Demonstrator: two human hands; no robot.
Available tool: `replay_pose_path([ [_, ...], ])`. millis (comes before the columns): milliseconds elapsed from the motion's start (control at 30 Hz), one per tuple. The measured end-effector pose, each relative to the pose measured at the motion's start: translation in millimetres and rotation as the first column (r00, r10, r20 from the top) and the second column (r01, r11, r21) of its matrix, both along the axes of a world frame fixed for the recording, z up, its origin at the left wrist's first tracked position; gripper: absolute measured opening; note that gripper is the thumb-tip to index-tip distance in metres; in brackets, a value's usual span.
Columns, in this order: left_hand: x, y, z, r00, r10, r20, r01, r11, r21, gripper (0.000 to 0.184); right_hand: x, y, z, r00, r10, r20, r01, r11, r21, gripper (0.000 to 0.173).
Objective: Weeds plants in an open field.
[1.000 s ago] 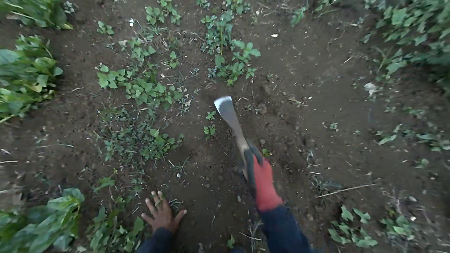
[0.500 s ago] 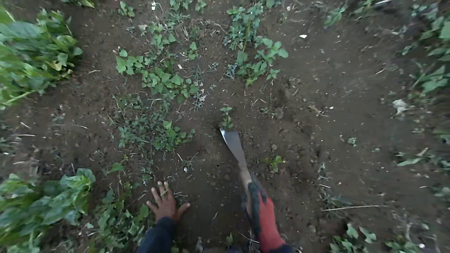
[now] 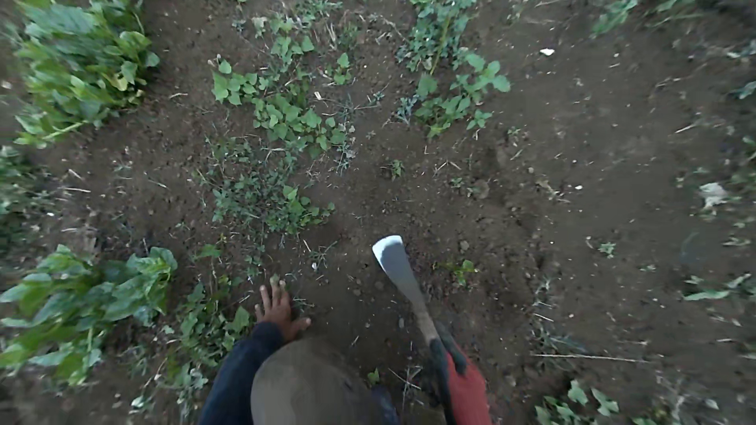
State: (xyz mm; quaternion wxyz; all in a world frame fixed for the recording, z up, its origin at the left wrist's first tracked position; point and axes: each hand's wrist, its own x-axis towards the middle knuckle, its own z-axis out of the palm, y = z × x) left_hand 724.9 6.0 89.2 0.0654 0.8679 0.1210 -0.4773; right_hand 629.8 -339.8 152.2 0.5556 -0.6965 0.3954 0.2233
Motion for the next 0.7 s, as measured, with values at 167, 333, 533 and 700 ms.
replay_pose_path([
  [167,53.5,-4.6,71.9,0.909,-0.289,-0.300,0.264,0.957,-0.121,0.069,109.9,51.1,-39.9,0.999,-0.026,0.034,0.023,0.995,0.093,0.044],
  [333,85.5,39.5,193.9,0.726,-0.564,-0.393,0.594,0.803,-0.054,0.051,-5.9,12.2,11.6,0.994,-0.071,0.083,0.072,0.997,-0.014,0.048],
  [533,100.7,20.4,183.9,0.682,-0.666,-0.302,0.647,0.742,-0.176,0.045,19.2,13.9,-0.9,0.994,0.095,0.054,-0.083,0.979,-0.188,0.041],
  [700,101.7,-28.8,106.3,0.756,-0.654,-0.032,0.624,0.735,-0.264,0.040,10.1,7.7,28.2,0.974,0.212,0.080,-0.200,0.971,-0.131,0.042],
])
